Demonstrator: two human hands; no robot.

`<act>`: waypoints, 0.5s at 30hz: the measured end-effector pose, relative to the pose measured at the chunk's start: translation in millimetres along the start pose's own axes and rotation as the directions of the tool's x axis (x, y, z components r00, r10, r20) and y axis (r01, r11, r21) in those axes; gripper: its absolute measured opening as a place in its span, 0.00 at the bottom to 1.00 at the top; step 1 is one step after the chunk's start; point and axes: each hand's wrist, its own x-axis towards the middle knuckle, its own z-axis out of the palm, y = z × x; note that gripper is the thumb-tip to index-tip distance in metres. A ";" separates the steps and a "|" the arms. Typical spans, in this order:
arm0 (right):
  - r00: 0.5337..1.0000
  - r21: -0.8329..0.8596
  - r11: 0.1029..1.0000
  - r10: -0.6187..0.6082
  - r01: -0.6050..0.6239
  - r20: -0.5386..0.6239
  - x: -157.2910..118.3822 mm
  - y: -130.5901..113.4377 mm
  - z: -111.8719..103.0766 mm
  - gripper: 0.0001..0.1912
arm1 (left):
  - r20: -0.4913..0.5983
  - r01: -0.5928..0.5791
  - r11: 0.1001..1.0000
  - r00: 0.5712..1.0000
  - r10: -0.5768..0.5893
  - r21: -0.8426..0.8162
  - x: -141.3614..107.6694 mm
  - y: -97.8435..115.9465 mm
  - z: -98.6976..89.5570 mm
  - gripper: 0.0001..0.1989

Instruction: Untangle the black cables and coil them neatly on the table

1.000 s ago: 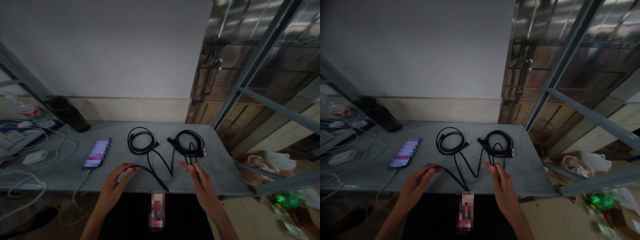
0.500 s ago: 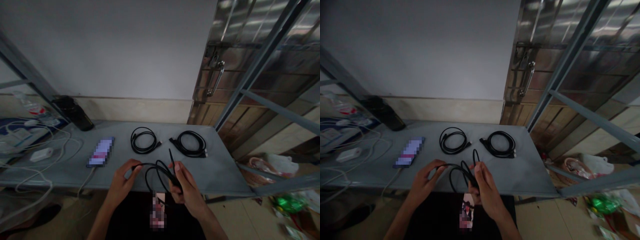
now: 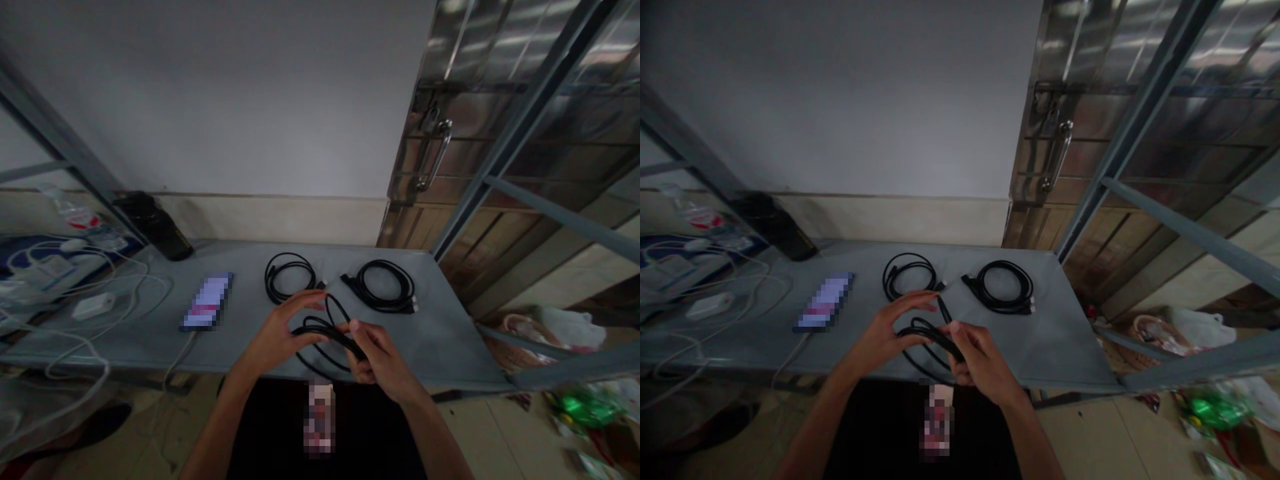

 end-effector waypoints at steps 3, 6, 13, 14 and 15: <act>0.999 -0.111 0.993 -0.048 0.050 0.022 0.0 -5.5 -14.9 0.35 | -0.050 0.010 0.995 0.999 -0.015 -0.099 9.6 -12.7 5.9 0.25; 0.992 -0.252 0.960 -0.127 0.125 0.008 -0.5 -7.7 -30.2 0.34 | -0.066 -0.001 0.997 0.998 -0.004 -0.074 13.2 -20.3 11.6 0.13; 0.932 -0.553 0.805 -0.339 0.217 -0.128 -0.6 7.2 -65.7 0.31 | 0.048 0.175 0.979 0.984 -0.171 -0.108 8.6 -24.9 27.0 0.19; 0.929 -0.572 0.796 -0.339 0.198 -0.150 -1.6 12.0 -68.7 0.30 | 0.052 0.183 0.975 0.983 -0.178 -0.125 7.2 -25.0 29.9 0.20; 0.930 -0.583 0.793 -0.331 0.180 -0.163 -3.0 17.3 -70.8 0.30 | 0.050 0.187 0.972 0.982 -0.181 -0.144 6.0 -25.2 32.8 0.21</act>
